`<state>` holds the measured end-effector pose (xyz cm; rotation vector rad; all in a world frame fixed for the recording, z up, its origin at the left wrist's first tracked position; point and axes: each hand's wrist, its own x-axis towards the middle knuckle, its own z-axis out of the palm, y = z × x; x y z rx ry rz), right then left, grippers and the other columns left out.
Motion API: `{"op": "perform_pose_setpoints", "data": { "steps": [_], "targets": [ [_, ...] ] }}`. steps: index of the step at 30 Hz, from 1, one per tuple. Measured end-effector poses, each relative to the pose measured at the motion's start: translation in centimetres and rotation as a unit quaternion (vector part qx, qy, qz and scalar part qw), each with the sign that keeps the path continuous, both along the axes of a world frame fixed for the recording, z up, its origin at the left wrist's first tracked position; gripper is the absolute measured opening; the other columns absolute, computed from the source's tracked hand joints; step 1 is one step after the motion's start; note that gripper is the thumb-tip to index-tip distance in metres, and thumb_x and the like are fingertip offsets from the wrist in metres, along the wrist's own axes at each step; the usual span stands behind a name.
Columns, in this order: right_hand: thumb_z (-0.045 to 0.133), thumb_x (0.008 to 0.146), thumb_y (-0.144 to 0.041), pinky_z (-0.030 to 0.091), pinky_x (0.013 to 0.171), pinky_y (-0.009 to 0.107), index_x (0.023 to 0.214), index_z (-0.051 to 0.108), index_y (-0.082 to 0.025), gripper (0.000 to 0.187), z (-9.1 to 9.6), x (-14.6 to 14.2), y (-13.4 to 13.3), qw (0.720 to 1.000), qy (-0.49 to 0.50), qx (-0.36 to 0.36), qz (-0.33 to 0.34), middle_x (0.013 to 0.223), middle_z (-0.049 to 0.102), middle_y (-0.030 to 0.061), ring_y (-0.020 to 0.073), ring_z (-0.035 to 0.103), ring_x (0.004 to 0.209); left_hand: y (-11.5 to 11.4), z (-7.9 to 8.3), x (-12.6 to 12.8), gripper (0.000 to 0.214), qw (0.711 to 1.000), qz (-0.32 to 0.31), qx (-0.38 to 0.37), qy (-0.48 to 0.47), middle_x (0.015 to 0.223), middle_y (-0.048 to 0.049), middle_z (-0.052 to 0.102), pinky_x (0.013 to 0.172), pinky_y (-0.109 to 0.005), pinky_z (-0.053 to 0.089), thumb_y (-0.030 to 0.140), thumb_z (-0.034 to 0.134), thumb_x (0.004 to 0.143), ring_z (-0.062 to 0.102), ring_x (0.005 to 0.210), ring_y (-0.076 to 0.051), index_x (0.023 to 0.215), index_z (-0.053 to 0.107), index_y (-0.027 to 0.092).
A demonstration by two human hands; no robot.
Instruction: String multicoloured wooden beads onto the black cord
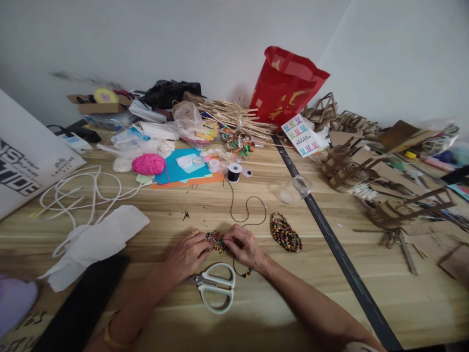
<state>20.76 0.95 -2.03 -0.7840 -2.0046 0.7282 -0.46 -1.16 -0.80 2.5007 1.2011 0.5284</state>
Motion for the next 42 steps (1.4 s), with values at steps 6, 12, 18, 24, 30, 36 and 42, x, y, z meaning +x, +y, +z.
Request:
{"op": "perform_pose_setpoints", "data": {
  "steps": [6,12,18,24,30,36,42],
  "targets": [
    [0.05,0.091,-0.024,0.044,0.06,0.025,0.081,0.059,-0.017,0.015,0.2,-0.1,0.0,1.0,-0.002,0.002,0.0,0.073,0.057,0.0042,0.0143,0.053,0.067,0.0,-0.4,0.1,0.014,0.999,-0.012,0.027,0.021,0.08,-0.0041,0.063,0.075,-0.031,0.045,0.01,0.053,0.083,0.057,0.079,-0.018,0.077,0.064,0.017],
    [0.05,0.091,-0.025,0.045,0.061,0.026,0.081,0.059,-0.017,0.015,0.2,-0.1,0.0,1.0,0.002,0.017,0.001,0.072,0.058,0.0048,0.0147,0.054,0.067,0.0,0.2,0.3,0.015,0.999,0.015,0.02,-0.032,0.075,-0.0035,0.065,0.07,-0.029,0.046,0.008,0.054,0.08,0.059,0.074,-0.017,0.073,0.063,0.017],
    [0.05,0.091,-0.025,0.045,0.06,0.025,0.081,0.058,-0.017,0.015,0.2,-0.1,0.0,1.0,0.002,0.031,0.005,0.073,0.058,0.005,0.0148,0.054,0.067,0.2,1.1,0.6,0.012,0.976,0.088,-0.112,-0.167,0.066,-0.0011,0.068,0.06,-0.023,0.048,0.01,0.057,0.073,0.061,0.064,-0.014,0.068,0.065,0.016],
    [0.048,0.091,-0.022,0.045,0.062,0.026,0.084,0.057,-0.017,0.012,0.4,-0.1,-0.4,0.997,-0.031,0.072,0.019,0.075,0.058,0.0058,0.0155,0.053,0.07,0.5,0.9,0.8,0.006,0.918,0.124,-0.261,-0.27,0.068,-0.004,0.07,0.06,-0.025,0.05,0.017,0.062,0.069,0.063,0.064,-0.016,0.071,0.066,0.013],
    [0.047,0.09,-0.019,0.045,0.064,0.027,0.085,0.055,-0.018,0.009,0.5,-0.2,-0.9,0.994,-0.037,0.098,0.017,0.077,0.059,0.0068,0.0164,0.053,0.072,0.5,0.7,0.8,0.008,0.884,0.119,-0.321,-0.319,0.069,-0.0038,0.07,0.065,-0.026,0.051,0.021,0.065,0.068,0.064,0.066,-0.016,0.071,0.064,0.013],
    [0.046,0.09,-0.018,0.044,0.062,0.026,0.084,0.054,-0.018,0.01,1.0,-0.3,-0.8,0.991,-0.04,0.121,0.027,0.074,0.059,0.0063,0.0161,0.052,0.07,0.5,0.5,0.9,0.012,0.878,0.117,-0.33,-0.327,0.069,-0.0039,0.07,0.067,-0.028,0.051,0.023,0.067,0.067,0.064,0.068,-0.016,0.072,0.064,0.013],
    [0.046,0.091,-0.019,0.044,0.063,0.026,0.083,0.054,-0.016,0.012,1.0,-0.2,-0.7,0.989,-0.059,0.128,0.036,0.075,0.058,0.0063,0.0156,0.052,0.07,0.6,0.5,1.1,0.01,0.868,0.129,-0.338,-0.339,0.067,-0.0033,0.069,0.066,-0.026,0.051,0.022,0.068,0.064,0.064,0.066,-0.016,0.069,0.065,0.013]
  ]
}}
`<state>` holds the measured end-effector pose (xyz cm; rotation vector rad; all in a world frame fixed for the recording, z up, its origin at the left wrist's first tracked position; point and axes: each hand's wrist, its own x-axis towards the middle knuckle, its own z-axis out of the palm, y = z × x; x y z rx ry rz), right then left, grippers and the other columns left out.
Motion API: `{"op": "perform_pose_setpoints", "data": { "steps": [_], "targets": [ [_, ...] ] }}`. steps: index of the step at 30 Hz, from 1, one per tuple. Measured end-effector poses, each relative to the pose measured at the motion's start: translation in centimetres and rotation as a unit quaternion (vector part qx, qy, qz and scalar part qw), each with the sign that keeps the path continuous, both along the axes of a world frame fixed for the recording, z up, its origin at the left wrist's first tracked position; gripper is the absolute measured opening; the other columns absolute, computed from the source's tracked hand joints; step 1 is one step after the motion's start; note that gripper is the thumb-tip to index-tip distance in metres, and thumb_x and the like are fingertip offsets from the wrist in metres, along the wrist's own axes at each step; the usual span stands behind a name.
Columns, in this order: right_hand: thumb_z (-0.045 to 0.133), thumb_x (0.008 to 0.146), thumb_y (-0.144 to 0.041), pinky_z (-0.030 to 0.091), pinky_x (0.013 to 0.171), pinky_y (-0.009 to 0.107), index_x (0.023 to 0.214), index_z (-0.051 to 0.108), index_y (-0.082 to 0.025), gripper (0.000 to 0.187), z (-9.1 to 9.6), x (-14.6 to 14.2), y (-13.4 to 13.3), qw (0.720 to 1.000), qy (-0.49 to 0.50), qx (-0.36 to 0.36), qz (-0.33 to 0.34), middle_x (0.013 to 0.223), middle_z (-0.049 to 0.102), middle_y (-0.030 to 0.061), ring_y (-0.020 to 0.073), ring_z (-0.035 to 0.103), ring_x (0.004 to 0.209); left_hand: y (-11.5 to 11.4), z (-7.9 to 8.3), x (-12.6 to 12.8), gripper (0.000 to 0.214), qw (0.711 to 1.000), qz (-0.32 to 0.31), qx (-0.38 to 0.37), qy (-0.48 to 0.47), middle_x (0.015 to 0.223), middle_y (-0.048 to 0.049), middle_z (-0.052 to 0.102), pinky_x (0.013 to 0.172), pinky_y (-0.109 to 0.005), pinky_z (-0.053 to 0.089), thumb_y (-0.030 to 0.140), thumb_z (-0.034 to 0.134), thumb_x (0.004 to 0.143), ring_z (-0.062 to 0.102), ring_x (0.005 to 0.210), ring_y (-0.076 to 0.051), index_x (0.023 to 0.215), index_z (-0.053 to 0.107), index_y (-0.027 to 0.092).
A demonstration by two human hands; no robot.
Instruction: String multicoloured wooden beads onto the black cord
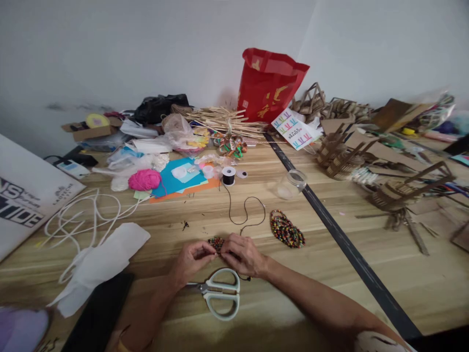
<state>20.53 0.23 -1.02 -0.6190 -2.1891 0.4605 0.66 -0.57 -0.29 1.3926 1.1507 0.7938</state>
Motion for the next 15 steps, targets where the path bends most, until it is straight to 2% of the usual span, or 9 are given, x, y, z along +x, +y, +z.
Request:
{"op": "perform_pose_setpoints", "data": {
  "steps": [7,15],
  "targets": [
    [0.045,0.092,-0.019,0.044,0.065,0.026,0.085,0.053,-0.016,0.01,-0.52,0.11,0.09,1.0,-0.024,0.005,0.003,0.078,0.059,0.0065,0.016,0.053,0.073,-0.14,0.35,0.15,0.01,1.0,0.008,-0.018,-0.009,0.066,-0.0023,0.068,0.066,-0.025,0.05,0.021,0.068,0.062,0.063,0.065,-0.015,0.068,0.065,0.014],
    [0.046,0.091,-0.017,0.044,0.066,0.025,0.085,0.053,-0.016,0.009,-0.73,0.11,0.13,0.999,-0.032,0.015,0.003,0.079,0.059,0.0064,0.0157,0.053,0.074,-0.06,-0.3,0.1,0.01,1.0,0.009,-0.015,-0.014,0.065,-0.0015,0.067,0.063,-0.024,0.048,0.021,0.068,0.062,0.06,0.063,-0.014,0.068,0.065,0.014]
  ]
}}
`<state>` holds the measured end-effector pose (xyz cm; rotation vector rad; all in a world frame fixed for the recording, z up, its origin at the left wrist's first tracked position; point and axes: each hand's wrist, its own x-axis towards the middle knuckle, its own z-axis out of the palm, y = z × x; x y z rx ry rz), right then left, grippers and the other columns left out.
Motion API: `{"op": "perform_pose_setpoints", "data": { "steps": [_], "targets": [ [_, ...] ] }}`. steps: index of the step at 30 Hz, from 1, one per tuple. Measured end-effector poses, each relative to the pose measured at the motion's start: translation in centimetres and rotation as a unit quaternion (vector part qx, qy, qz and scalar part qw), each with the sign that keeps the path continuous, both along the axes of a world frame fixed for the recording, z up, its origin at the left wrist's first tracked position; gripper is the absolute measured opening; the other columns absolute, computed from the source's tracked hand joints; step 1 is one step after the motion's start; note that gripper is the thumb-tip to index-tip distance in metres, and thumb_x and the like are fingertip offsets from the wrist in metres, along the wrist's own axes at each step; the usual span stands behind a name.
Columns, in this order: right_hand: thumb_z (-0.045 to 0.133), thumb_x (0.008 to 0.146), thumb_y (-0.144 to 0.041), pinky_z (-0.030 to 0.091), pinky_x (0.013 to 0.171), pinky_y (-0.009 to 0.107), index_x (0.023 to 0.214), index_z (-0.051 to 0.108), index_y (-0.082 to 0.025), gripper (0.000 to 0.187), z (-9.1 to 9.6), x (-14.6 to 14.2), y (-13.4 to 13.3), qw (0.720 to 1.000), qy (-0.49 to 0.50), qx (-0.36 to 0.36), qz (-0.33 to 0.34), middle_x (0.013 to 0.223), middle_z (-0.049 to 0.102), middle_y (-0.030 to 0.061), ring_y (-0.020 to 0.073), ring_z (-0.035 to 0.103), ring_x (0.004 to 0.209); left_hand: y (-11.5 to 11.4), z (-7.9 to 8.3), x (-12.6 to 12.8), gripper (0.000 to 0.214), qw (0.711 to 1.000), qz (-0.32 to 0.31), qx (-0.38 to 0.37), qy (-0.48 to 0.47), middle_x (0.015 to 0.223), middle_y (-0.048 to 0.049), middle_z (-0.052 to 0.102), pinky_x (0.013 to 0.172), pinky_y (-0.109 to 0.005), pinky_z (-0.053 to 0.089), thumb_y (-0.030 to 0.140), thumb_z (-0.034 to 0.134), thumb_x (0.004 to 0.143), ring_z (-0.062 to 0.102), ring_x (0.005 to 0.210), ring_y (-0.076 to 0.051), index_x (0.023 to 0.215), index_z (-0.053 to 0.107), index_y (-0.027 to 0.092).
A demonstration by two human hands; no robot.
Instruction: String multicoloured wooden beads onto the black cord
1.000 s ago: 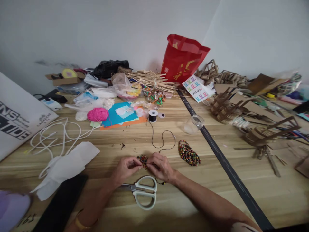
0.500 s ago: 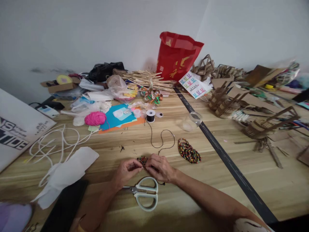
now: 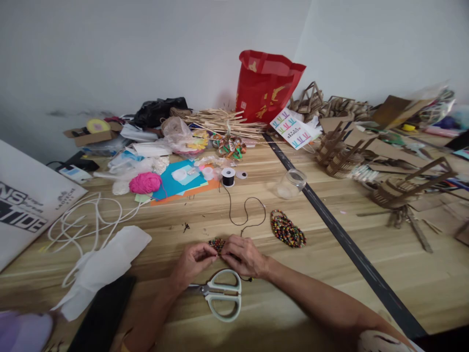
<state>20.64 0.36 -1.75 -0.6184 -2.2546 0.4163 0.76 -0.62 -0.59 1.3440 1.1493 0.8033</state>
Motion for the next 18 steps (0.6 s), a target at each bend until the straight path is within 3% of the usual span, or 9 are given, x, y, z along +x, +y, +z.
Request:
{"op": "perform_pose_setpoints", "data": {
  "steps": [18],
  "targets": [
    [0.046,0.091,-0.019,0.044,0.067,0.026,0.086,0.054,-0.016,0.009,0.07,-0.09,-0.02,1.0,0.003,-0.004,0.008,0.08,0.059,0.0063,0.0159,0.054,0.075,-0.12,0.6,0.24,0.009,1.0,0.002,-0.016,-0.017,0.062,-0.0006,0.066,0.062,-0.022,0.046,0.02,0.07,0.06,0.059,0.061,-0.013,0.065,0.066,0.013]
  ]
}}
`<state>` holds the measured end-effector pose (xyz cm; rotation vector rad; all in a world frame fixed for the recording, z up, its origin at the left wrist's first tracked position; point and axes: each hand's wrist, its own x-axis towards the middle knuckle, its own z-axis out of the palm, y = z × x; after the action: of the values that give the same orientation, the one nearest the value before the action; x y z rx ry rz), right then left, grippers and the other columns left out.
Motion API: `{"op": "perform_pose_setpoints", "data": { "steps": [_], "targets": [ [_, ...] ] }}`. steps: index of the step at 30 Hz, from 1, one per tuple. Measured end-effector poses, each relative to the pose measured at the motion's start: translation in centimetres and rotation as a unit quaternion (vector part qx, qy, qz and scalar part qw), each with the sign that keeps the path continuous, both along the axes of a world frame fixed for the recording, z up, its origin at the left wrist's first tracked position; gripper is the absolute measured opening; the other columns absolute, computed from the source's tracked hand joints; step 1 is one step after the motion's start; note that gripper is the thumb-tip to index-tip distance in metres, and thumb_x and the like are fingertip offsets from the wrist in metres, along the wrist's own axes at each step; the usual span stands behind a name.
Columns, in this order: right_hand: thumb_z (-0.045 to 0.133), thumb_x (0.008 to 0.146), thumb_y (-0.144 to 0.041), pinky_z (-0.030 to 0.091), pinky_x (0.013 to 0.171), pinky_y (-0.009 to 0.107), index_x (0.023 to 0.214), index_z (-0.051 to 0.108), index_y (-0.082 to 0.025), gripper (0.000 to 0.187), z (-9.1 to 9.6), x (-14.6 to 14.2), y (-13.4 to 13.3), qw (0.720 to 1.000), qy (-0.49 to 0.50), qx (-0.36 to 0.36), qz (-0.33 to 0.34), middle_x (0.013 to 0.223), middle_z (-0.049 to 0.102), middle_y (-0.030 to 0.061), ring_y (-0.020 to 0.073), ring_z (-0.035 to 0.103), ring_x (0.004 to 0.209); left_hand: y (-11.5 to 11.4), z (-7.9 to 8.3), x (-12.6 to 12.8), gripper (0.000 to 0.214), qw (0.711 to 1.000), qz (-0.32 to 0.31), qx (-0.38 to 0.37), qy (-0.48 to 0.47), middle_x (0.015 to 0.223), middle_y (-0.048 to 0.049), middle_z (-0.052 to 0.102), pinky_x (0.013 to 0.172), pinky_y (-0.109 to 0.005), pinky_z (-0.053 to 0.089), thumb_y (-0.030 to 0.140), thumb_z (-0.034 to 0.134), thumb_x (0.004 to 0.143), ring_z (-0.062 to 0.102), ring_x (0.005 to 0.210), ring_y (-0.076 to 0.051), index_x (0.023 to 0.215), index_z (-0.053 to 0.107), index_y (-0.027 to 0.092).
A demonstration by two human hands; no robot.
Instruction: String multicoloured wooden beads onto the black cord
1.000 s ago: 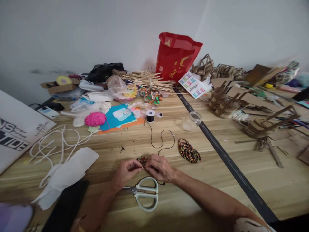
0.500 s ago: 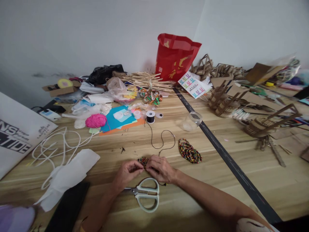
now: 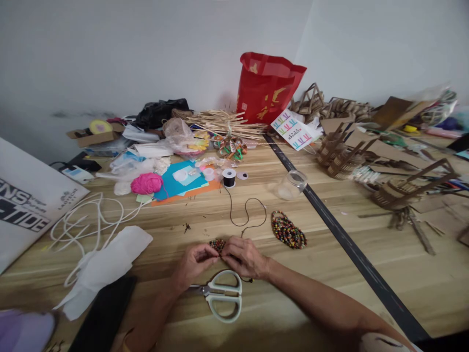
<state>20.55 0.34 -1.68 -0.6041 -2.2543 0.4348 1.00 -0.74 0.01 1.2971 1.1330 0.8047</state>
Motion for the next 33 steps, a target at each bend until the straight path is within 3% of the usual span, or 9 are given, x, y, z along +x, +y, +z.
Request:
{"op": "perform_pose_setpoints", "data": {
  "steps": [33],
  "targets": [
    [0.048,0.089,-0.015,0.046,0.067,0.026,0.085,0.054,-0.016,0.007,0.4,-0.06,-0.08,1.0,0.013,0.0,0.007,0.079,0.06,0.0065,0.016,0.055,0.075,0.06,-0.05,-0.18,0.012,1.0,-0.011,0.021,0.018,0.065,-0.0023,0.067,0.064,-0.025,0.049,0.023,0.07,0.063,0.061,0.063,-0.015,0.068,0.066,0.013]
  ]
}}
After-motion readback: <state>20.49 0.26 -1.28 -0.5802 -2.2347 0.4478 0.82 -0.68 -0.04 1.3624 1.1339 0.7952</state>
